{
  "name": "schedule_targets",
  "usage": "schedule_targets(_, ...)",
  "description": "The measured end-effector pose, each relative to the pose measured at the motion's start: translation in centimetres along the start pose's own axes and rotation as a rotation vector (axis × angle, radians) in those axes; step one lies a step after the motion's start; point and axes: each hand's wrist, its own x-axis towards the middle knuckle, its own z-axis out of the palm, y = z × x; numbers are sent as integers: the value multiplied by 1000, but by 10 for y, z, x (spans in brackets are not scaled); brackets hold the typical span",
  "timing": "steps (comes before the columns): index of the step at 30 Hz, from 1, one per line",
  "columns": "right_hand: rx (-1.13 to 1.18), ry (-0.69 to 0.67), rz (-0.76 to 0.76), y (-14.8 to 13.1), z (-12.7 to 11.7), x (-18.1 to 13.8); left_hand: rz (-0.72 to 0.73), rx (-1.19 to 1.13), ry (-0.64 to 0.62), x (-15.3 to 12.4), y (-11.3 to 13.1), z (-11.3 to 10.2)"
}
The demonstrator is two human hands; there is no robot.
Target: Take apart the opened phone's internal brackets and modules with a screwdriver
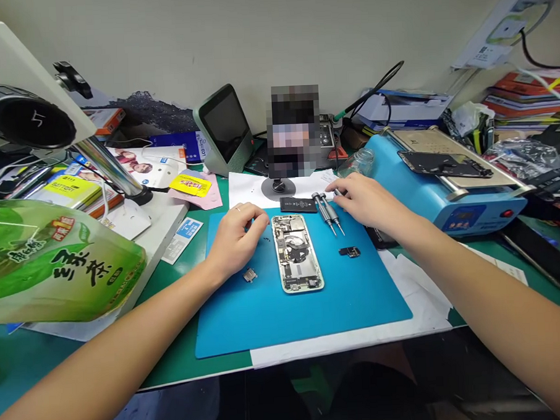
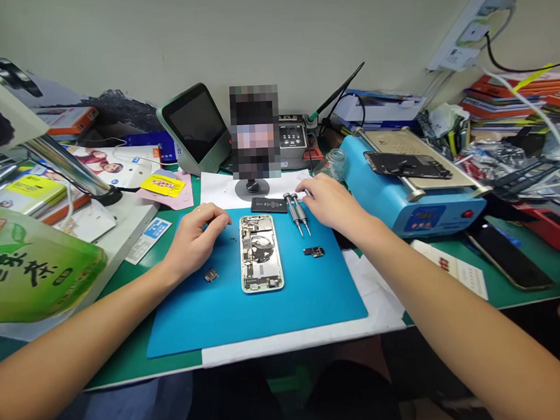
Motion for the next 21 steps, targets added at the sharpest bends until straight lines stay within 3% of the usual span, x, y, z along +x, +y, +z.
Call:
schedule_targets(4, 238, 30, -29, -10, -11, -28, 28, 3, -1, 0, -1, 1)
schedule_targets(6, 635, 17, -89, -19, -13, -48, 46, 6, -3, -1, -2, 1)
schedule_targets(9, 971, 139, -215, -37, -2, -75, 84, 9, -16, -2, -1, 0)
schedule_targets(11, 1076, 235, -271, -48, 12, -86, 178, 10, -55, -4, 1, -1)
schedule_targets(15, 1263, 279, -400, -67, 36, -89, 457, 15, -210, -9, 8, -2)
schedule_targets(21, 1351, 354, -489, -86, 52, -87, 452, 6, -307, -18, 18, 3)
